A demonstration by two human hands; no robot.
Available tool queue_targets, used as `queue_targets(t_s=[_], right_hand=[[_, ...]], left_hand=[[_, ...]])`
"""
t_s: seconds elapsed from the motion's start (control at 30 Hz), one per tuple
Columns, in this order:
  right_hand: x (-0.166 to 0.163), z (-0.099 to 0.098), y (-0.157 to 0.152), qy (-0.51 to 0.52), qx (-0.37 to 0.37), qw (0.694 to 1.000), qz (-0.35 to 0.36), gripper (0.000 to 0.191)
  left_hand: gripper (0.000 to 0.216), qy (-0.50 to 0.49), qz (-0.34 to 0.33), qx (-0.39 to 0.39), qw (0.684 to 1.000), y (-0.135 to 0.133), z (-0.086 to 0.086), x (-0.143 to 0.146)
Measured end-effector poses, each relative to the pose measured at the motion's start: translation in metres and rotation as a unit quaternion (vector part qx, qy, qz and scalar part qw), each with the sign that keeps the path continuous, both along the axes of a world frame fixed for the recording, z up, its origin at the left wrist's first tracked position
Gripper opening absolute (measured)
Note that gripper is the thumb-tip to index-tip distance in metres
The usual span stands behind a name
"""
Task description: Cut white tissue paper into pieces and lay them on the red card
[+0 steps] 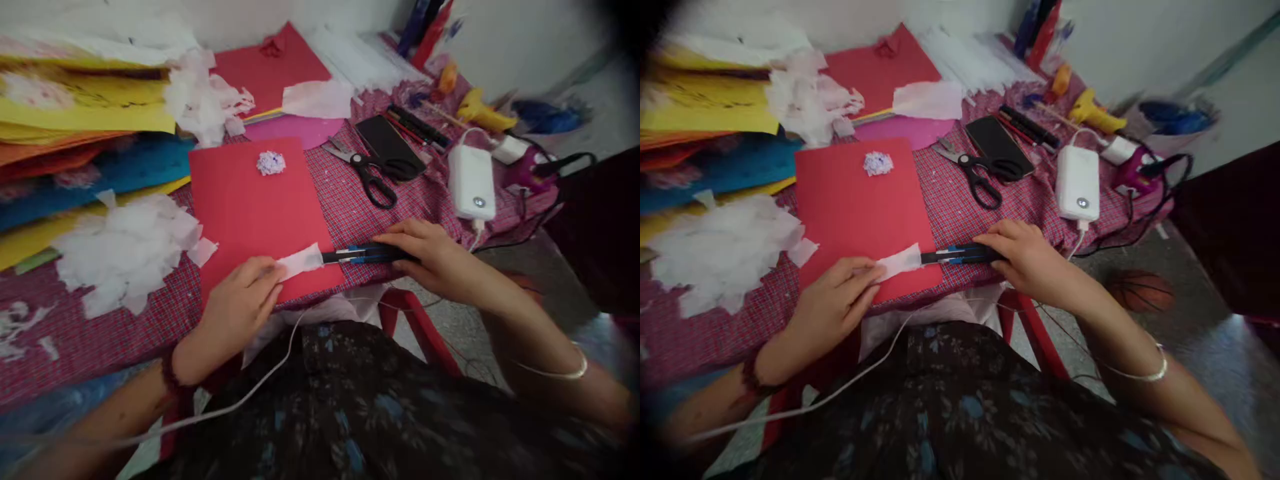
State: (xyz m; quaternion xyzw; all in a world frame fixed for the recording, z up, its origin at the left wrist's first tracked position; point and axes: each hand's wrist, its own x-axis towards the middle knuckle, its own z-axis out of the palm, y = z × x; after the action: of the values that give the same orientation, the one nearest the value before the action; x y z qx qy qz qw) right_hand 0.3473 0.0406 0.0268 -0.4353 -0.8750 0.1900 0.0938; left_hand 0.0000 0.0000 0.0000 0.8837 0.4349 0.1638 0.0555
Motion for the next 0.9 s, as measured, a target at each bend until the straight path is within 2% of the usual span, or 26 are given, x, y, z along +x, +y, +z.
queue_targets(t_s=[0.2, 0.37, 0.53, 0.67, 0.9], right_hand=[[-0.002, 0.002, 0.006, 0.007, -0.008, 1.000, 0.016, 0.044], [-0.005, 0.002, 0.013, 0.012, -0.005, 0.999, 0.030, 0.043], [-0.011, 0.001, 0.016, 0.019, -0.006, 0.999, 0.030, 0.043], [-0.018, 0.002, 0.018, 0.017, -0.018, 0.999, 0.042, 0.042], [-0.030, 0.000, 0.026, 0.011, -0.017, 0.997, 0.069, 0.040]], left_hand=[[0.024, 0.008, -0.042, 0.038, 0.998, -0.002, -0.005, -0.005], [0.026, 0.013, -0.041, 0.038, 0.998, -0.003, -0.002, -0.003], [0.041, -0.014, 0.011, -0.009, 1.000, -0.002, 0.000, -0.003], [0.041, -0.071, 0.059, -0.070, 0.993, 0.001, 0.001, -0.005], [0.040, -0.102, 0.066, -0.115, 0.986, 0.002, 0.003, -0.007]])
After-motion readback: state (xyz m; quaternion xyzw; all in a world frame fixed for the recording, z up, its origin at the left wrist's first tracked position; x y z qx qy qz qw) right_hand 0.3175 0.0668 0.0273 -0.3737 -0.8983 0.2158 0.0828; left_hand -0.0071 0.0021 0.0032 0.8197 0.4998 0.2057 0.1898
